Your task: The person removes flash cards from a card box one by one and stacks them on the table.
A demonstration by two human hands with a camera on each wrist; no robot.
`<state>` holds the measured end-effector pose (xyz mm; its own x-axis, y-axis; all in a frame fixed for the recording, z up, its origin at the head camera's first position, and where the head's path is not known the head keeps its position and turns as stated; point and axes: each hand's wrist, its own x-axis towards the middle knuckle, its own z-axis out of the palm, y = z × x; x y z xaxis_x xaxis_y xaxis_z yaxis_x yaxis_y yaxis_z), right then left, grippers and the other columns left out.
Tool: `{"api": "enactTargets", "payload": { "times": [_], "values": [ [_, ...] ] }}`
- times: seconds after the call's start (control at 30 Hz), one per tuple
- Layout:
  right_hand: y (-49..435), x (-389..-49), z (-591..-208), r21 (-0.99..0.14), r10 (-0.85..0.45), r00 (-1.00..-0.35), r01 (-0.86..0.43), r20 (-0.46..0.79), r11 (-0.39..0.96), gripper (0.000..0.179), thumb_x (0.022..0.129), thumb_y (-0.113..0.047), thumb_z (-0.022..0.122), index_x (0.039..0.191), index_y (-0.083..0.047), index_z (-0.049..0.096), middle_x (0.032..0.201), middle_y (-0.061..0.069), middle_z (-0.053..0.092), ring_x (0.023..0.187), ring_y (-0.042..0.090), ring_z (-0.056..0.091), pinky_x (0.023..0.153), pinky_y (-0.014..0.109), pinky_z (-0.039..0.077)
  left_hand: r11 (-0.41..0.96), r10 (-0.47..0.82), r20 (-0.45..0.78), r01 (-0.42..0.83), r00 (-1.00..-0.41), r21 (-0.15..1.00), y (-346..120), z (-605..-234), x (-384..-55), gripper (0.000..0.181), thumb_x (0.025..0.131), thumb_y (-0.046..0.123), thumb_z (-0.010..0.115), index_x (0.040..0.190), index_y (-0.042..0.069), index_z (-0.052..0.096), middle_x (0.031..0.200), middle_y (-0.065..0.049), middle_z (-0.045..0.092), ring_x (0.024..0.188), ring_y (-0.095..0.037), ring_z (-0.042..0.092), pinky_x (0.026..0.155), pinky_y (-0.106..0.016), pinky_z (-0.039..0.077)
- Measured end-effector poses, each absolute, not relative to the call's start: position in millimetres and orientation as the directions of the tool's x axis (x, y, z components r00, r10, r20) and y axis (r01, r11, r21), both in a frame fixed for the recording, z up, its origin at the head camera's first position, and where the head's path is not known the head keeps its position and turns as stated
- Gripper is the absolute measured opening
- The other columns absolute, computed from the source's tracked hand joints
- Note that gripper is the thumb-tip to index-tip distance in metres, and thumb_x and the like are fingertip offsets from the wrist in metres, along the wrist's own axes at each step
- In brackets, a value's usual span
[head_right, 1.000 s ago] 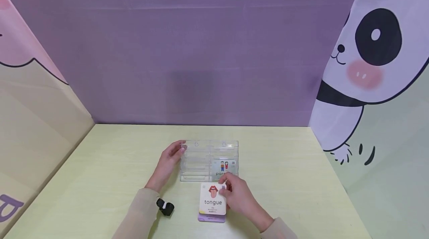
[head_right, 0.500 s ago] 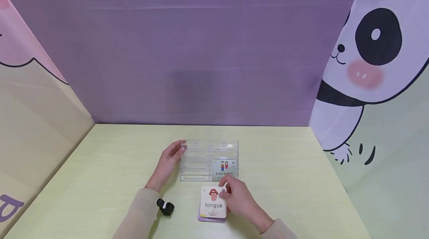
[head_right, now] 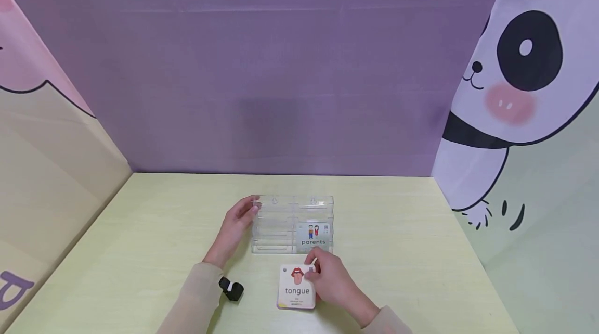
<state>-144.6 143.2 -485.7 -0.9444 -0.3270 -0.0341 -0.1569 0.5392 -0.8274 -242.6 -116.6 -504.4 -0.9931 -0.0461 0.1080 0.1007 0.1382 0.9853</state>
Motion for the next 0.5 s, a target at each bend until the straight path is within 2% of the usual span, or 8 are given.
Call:
{"api": "enactTargets", "payload": {
  "times": [0.3, 0.5],
  "values": [
    [138.4, -146.2, -488.2, -0.737, -0.313, -0.950, -0.197, -0.020, 0.647, 0.018, 0.088, 0.001, 0.072, 0.096, -0.008, 0.059, 0.070, 0.001, 0.049, 0.060, 0.015, 0.048, 0.048, 0.027, 0.045, 0.135, -0.048, 0.111, 0.104, -0.993, 0.985, -116.7, -503.0, -241.9, 0.037, 0.104, 0.013, 0.059, 0.140, 0.008, 0.059, 0.129, -0.014, 0.063, 0.123, -0.029, 0.055, 0.109, -0.046, 0.040],
    [135.3, -146.4, -485.5, -0.675, -0.305, -0.952, -0.215, -0.015, 0.705, 0.017, 0.085, -0.002, 0.072, 0.094, -0.007, 0.059, 0.074, 0.000, 0.049, 0.064, 0.015, 0.047, 0.051, 0.027, 0.042, 0.124, -0.046, 0.101, 0.094, -0.994, 0.988, -116.6, -502.6, -242.2, 0.036, 0.104, 0.013, 0.059, 0.140, 0.009, 0.059, 0.129, -0.013, 0.063, 0.123, -0.028, 0.055, 0.110, -0.045, 0.040]
  ]
}}
